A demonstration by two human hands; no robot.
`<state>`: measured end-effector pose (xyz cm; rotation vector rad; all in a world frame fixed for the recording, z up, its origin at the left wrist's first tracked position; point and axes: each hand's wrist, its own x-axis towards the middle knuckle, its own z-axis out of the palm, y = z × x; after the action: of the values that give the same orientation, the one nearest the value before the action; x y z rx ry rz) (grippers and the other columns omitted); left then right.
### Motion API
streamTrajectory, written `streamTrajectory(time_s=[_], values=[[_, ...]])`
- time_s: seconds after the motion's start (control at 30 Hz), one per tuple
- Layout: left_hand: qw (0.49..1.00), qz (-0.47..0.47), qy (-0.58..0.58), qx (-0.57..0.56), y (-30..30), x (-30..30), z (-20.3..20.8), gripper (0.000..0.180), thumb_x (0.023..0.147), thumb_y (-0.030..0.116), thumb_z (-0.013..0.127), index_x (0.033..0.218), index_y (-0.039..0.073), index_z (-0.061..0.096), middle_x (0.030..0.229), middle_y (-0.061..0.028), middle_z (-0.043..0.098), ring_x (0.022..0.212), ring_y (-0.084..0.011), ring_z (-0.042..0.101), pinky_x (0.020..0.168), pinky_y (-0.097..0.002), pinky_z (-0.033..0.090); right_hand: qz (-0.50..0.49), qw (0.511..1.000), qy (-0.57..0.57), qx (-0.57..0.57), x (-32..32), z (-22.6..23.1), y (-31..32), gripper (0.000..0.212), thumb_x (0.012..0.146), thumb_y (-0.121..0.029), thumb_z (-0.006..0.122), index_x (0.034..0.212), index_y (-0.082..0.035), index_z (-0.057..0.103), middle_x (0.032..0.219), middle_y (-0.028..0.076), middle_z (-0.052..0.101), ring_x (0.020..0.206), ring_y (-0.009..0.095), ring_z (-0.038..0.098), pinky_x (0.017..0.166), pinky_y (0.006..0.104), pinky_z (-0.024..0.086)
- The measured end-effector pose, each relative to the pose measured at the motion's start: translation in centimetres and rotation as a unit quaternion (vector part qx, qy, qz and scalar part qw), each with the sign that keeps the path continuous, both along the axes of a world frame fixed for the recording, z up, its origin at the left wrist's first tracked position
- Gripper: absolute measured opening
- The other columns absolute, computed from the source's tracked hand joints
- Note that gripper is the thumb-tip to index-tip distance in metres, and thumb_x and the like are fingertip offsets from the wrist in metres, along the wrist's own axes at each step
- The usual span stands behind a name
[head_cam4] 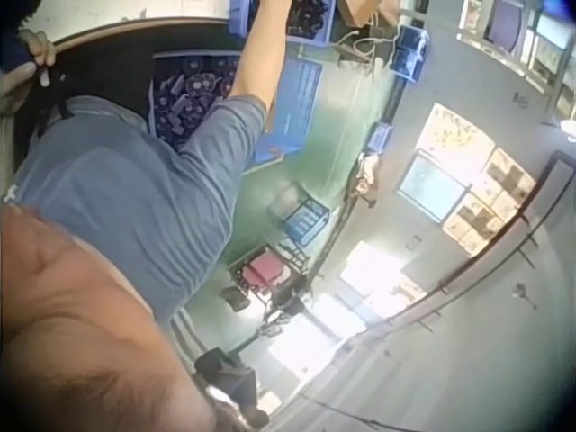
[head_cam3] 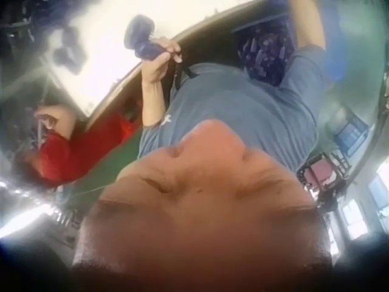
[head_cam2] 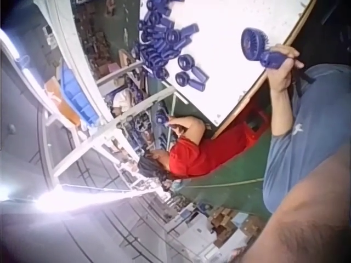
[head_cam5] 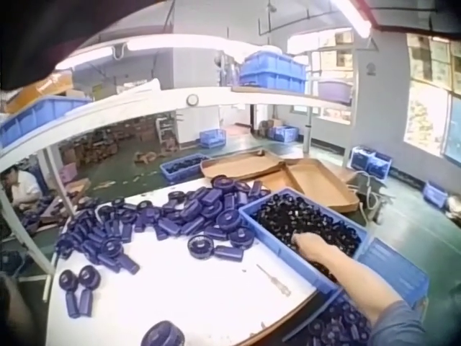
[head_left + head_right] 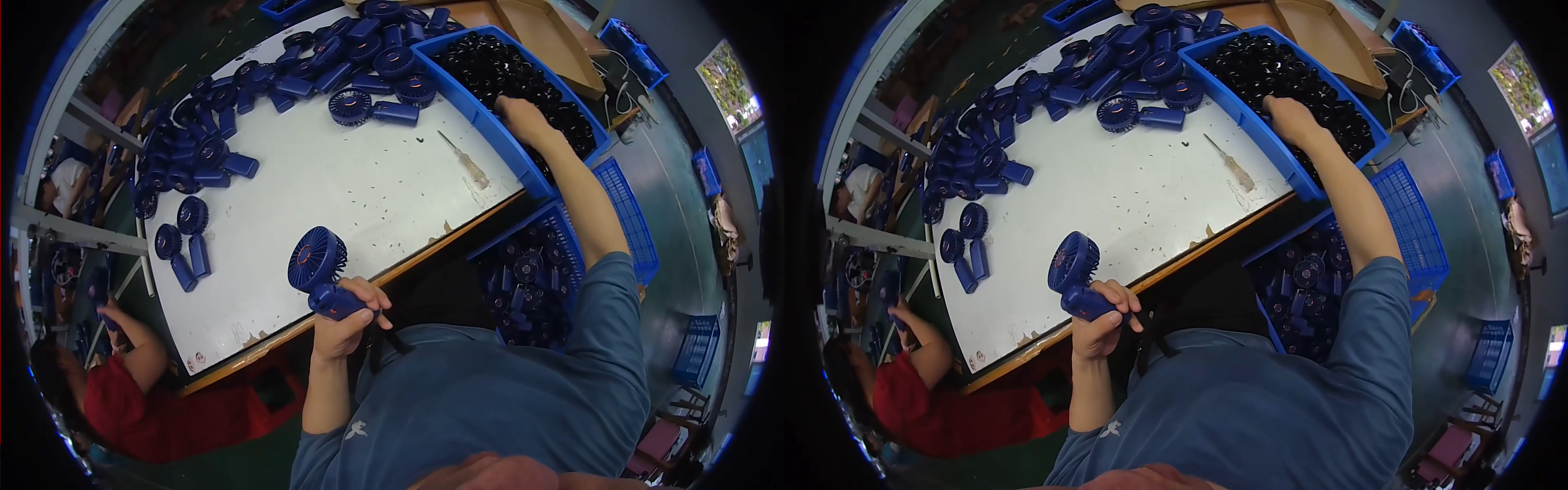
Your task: Manually assembling small blue portable hand fans by snapping components together.
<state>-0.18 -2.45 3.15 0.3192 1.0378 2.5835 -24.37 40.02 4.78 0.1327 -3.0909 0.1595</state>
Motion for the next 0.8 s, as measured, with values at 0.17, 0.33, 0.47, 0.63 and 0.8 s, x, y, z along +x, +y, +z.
streamTrajectory(time_s=[0.17,0.33,0.47,0.63,0.8], values=[[0.990,0.055,-0.074,-0.104,0.1,-0.1,0.1,0.027,0.084,-0.002,0.067,0.109,-0.007,0.057,0.091,-0.0133,0.061,0.085,-0.0220,0.064,0.063,-0.0324,0.061,-0.038,0.932,0.065,-0.354,2.8,4.0,-2.4,0.052,0.077,0.004,0.065,0.127,-0.003,0.058,0.085,0.003,0.056,0.074,0.013,0.059,0.070,0.0284,0.052],[0.983,0.105,-0.104,-0.108,2.7,-1.2,0.9,0.046,0.087,0.005,0.066,0.129,-0.005,0.049,0.105,-0.0130,0.062,0.086,-0.0184,0.064,0.061,-0.0286,0.060,0.130,0.767,-0.188,-0.600,15.3,4.0,-17.5,0.042,0.083,0.001,0.066,0.125,-0.001,0.060,0.099,0.004,0.058,0.080,0.011,0.062,0.072,0.0258,0.052],[0.979,0.148,-0.116,-0.083,2.5,-1.4,0.5,0.040,0.088,0.006,0.067,0.124,-0.003,0.052,0.099,-0.0109,0.062,0.081,-0.0176,0.065,0.055,-0.0267,0.056,0.250,0.772,-0.140,-0.567,19.9,2.2,-22.1,0.036,0.083,0.004,0.066,0.119,-0.001,0.062,0.107,0.010,0.061,0.097,0.017,0.061,0.080,0.0264,0.049],[0.976,0.133,-0.159,-0.064,1.8,-0.6,0.7,0.033,0.088,0.004,0.067,0.118,-0.001,0.054,0.094,-0.0103,0.062,0.080,-0.0188,0.066,0.050,-0.0251,0.053,0.301,0.820,-0.008,-0.487,20.1,2.0,-22.2,0.039,0.083,-0.001,0.070,0.121,-0.001,0.060,0.104,0.015,0.059,0.087,0.027,0.063,0.075,0.0328,0.052],[0.980,0.091,-0.169,-0.058,1.4,-0.7,1.3,0.034,0.088,0.004,0.069,0.118,-0.002,0.055,0.095,-0.0089,0.062,0.085,-0.0161,0.064,0.050,-0.0251,0.053,0.332,0.830,0.009,-0.447,19.5,2.8,-21.8,0.036,0.081,0.000,0.071,0.116,0.002,0.061,0.100,0.016,0.061,0.085,0.028,0.064,0.074,0.0333,0.054]])
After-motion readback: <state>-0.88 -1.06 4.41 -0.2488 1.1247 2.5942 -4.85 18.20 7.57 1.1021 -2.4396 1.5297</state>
